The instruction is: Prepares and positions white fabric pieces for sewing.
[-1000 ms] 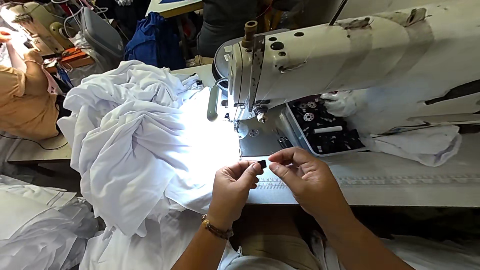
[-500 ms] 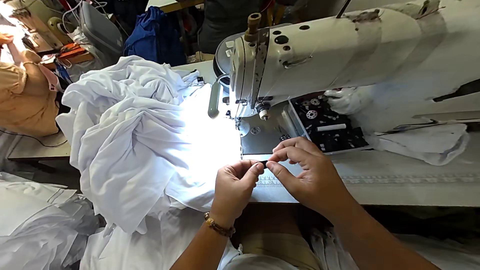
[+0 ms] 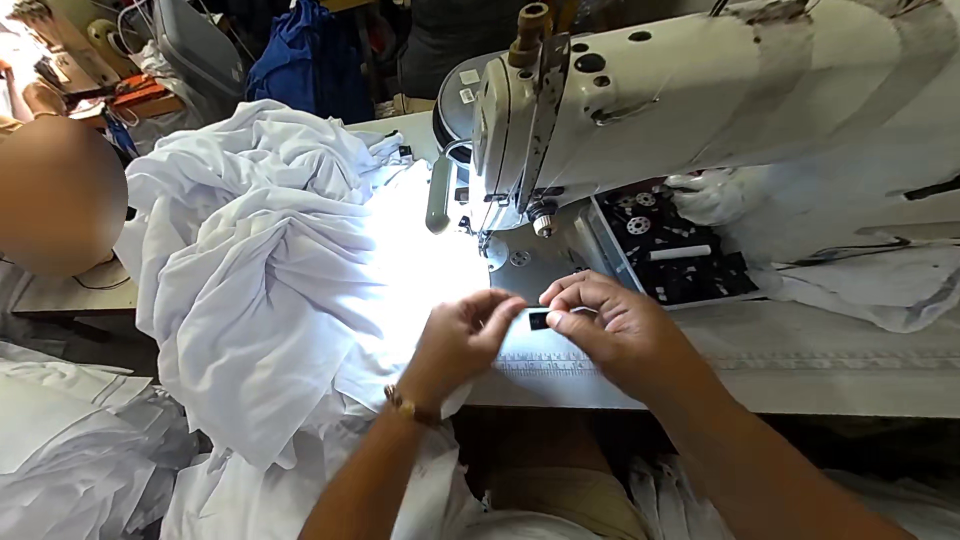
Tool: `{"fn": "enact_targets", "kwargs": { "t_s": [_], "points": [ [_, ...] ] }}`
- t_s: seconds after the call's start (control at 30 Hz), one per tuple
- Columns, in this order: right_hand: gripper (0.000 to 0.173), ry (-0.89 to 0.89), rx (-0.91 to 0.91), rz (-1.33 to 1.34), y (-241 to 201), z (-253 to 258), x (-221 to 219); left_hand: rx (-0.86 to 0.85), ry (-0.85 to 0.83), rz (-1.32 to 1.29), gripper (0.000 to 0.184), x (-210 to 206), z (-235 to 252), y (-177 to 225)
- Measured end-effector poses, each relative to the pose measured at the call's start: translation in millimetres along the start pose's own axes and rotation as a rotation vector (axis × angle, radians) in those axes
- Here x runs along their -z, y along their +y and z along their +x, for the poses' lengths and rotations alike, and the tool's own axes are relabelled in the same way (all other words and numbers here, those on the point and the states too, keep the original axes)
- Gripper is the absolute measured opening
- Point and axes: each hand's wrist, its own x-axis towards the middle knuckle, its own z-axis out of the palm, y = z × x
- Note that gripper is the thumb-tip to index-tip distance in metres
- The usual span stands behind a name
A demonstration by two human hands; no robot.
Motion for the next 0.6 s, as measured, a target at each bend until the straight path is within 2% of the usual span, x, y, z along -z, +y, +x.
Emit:
{"fn": "enact_targets", "kwargs": {
  "t_s": [0.07, 0.13, 0.2, 0.27, 0.37, 0.5, 0.6],
  "points": [
    [0.009, 0.024, -0.102, 0.105, 5, 12, 1, -0.251, -0.022, 0.34, 0.022, 19, 32, -26],
    [0.01, 0.06, -0.264, 0.245, 6, 27, 0, -0.388, -0.108, 0.498, 0.023, 31, 56, -59],
    [0.016, 0.073, -0.449, 0.339, 3, 47, -4, -0.352, -0.156, 0.578, 0.03, 30, 57, -77],
    [0.015, 0.06, -0.602, 0.357, 2, 67, -10, -0.282, -0.142, 0.631, 0.033, 25, 47, -78],
    [0.011, 0.026, -0.743, 0.292, 1, 91, -26, -0.286, -0.074, 0.669, 0.036, 19, 36, -77],
    [0.011, -0.041, -0.828, 0.163, 3, 109, -44, -0.263, -0.037, 0.678, 0.037, 17, 34, -75],
    [0.013, -0.079, -0.824, 0.06, 2, 112, -48, -0.239, -0.047, 0.685, 0.046, 16, 34, -73]
  ]
}}
